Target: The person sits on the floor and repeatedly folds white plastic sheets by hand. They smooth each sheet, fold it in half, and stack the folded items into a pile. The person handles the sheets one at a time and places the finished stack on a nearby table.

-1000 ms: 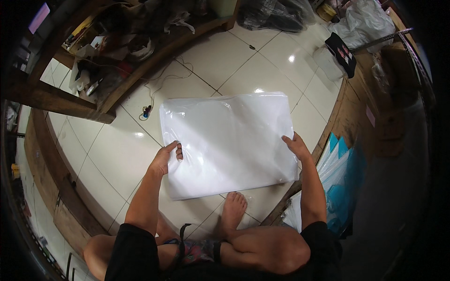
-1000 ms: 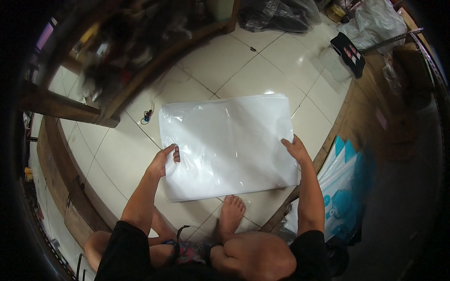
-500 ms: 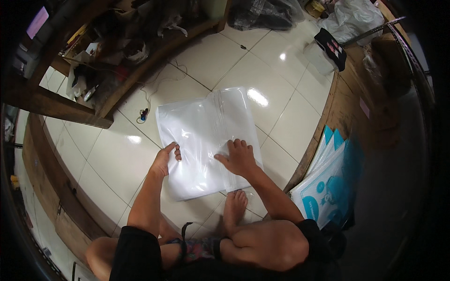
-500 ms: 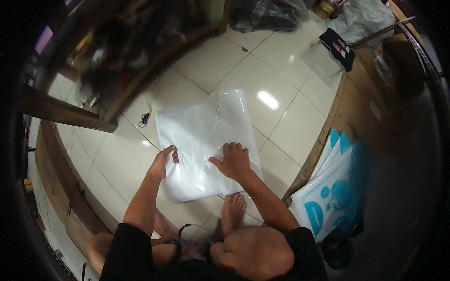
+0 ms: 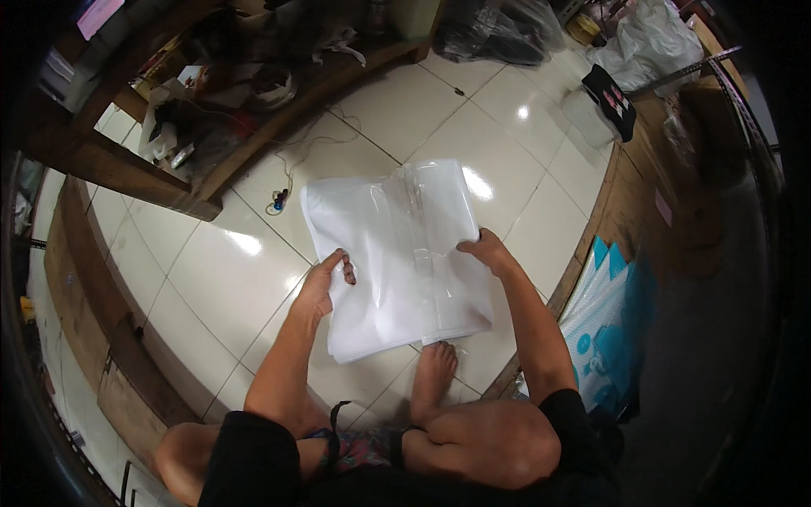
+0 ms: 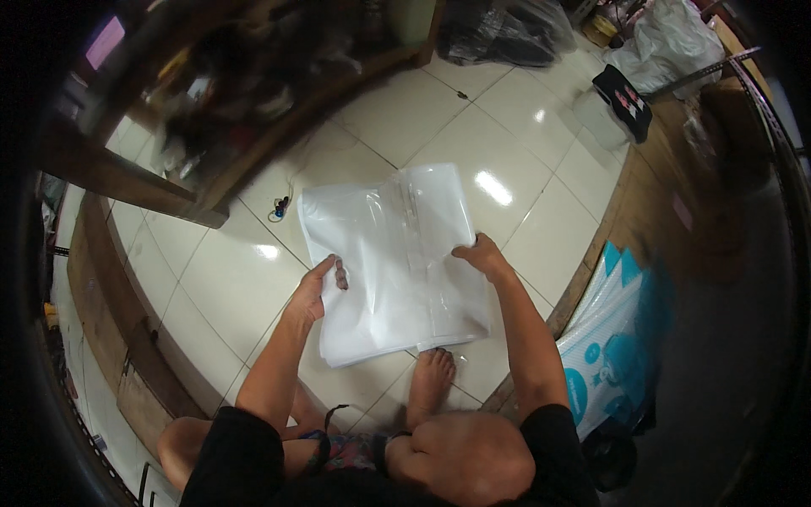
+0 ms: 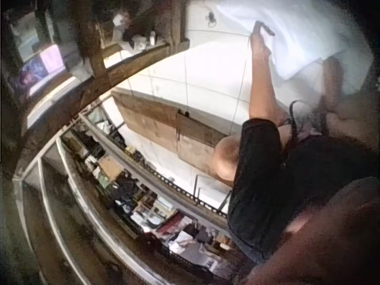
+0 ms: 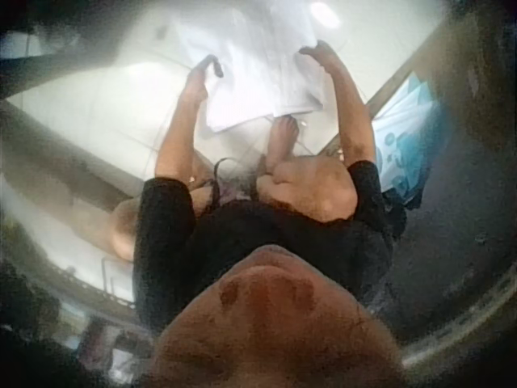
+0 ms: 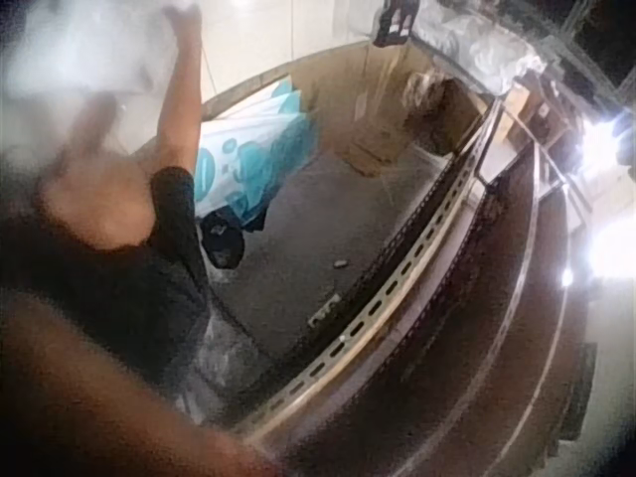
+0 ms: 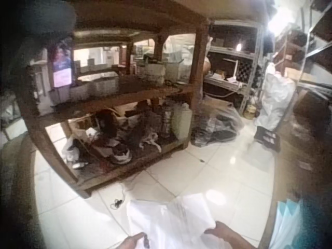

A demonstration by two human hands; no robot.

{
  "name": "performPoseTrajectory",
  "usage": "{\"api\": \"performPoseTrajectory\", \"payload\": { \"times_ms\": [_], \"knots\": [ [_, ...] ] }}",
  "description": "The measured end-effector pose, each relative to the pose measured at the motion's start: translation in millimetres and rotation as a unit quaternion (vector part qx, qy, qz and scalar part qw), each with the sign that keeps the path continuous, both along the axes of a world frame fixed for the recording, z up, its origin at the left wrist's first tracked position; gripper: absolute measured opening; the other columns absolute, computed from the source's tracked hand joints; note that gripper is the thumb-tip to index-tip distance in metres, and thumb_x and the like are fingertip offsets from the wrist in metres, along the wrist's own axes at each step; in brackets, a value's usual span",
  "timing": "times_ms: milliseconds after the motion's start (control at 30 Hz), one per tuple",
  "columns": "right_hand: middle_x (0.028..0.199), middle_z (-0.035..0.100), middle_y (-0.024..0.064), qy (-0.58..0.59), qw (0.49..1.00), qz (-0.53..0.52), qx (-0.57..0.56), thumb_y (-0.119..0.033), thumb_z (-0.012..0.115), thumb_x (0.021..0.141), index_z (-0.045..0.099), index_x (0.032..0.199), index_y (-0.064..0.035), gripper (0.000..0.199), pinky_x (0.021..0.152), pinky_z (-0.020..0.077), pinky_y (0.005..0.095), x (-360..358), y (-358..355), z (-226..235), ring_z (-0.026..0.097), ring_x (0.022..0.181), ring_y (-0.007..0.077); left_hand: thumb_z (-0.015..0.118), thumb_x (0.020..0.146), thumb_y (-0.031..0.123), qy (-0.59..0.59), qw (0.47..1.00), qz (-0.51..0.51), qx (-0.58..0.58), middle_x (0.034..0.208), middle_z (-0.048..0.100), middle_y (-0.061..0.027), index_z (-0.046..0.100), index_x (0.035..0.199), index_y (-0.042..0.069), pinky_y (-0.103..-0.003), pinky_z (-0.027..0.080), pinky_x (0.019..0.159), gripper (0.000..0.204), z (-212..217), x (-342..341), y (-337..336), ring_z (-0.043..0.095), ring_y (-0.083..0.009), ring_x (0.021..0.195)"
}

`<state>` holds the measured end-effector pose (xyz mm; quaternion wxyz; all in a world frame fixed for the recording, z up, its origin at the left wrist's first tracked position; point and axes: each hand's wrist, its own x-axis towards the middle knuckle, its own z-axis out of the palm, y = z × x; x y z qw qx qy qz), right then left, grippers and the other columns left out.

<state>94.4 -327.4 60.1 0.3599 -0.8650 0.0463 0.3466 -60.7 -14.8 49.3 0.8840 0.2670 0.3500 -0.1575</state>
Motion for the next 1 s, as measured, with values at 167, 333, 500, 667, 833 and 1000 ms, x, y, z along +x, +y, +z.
{"api": "performPoseTrajectory", "payload": {
  "times_ms": [167,333,500,667,833,1000],
  "knots": [
    [0.100,0.061,0.0234,-0.153,0.983,0.029,-0.093,-0.028,0.072,0.075,0.048,0.109,0.0027,0.052,0.077,0.0496,0.0431,-38,66,68,0.062,0.089,0.0350,0.066,0.088,0.032,-0.011,1.000,0.017,0.017,0.065,0.042,0.0017,0.053,0.083,0.010,-0.024,0.042,0.057,0.026,25,7,-26,0.043,-0.0109,0.058],
    [0.123,0.049,0.0284,-0.176,0.941,0.286,0.050,-0.042,0.066,0.080,0.038,0.132,0.0049,0.076,0.096,0.0415,0.0458,-106,147,73,0.052,0.111,0.0423,0.070,0.084,0.030,-0.031,0.983,-0.046,0.177,0.089,0.063,-0.0091,0.058,0.108,-0.001,-0.031,0.053,0.068,0.041,40,0,-28,0.062,-0.0204,0.076],
    [0.109,0.057,0.0278,-0.297,0.951,0.084,-0.014,-0.043,0.070,0.078,0.041,0.130,0.0071,0.077,0.091,0.0454,0.0424,-66,117,-18,0.059,0.096,0.0398,0.070,0.082,0.025,0.027,0.975,-0.060,0.212,0.109,0.060,-0.0186,0.047,0.124,-0.006,-0.039,0.054,0.080,0.057,-6,-32,4,0.063,-0.0267,0.092],
    [0.108,0.059,0.0219,0.071,0.974,-0.024,0.213,-0.037,0.071,0.078,0.045,0.124,0.0098,0.070,0.082,0.0488,0.0377,-55,120,-31,0.060,0.095,0.0281,0.074,0.079,0.021,0.018,0.948,-0.095,0.304,0.105,0.062,-0.0184,0.050,0.121,-0.007,-0.037,0.053,0.080,0.055,-9,-22,-4,0.064,-0.0257,0.090],
    [0.109,0.059,0.0206,0.086,0.943,-0.129,0.296,-0.036,0.070,0.079,0.046,0.121,0.0099,0.067,0.081,0.0493,0.0337,-55,113,-9,0.062,0.092,0.0250,0.073,0.076,0.014,-0.035,0.899,-0.114,0.422,0.098,0.065,-0.0159,0.054,0.114,-0.006,-0.034,0.052,0.077,0.047,25,-6,-32,0.064,-0.0236,0.086],
    [0.103,0.060,0.0136,-0.136,0.928,-0.089,0.336,-0.024,0.071,0.078,0.048,0.118,0.0041,0.054,0.080,0.0482,0.0312,-68,90,66,0.059,0.091,0.0198,0.072,0.075,0.017,-0.131,0.871,-0.023,0.473,0.092,0.066,-0.0150,0.059,0.101,-0.005,-0.032,0.050,0.075,0.037,74,0,-58,0.064,-0.0226,0.082]
  ]
}}
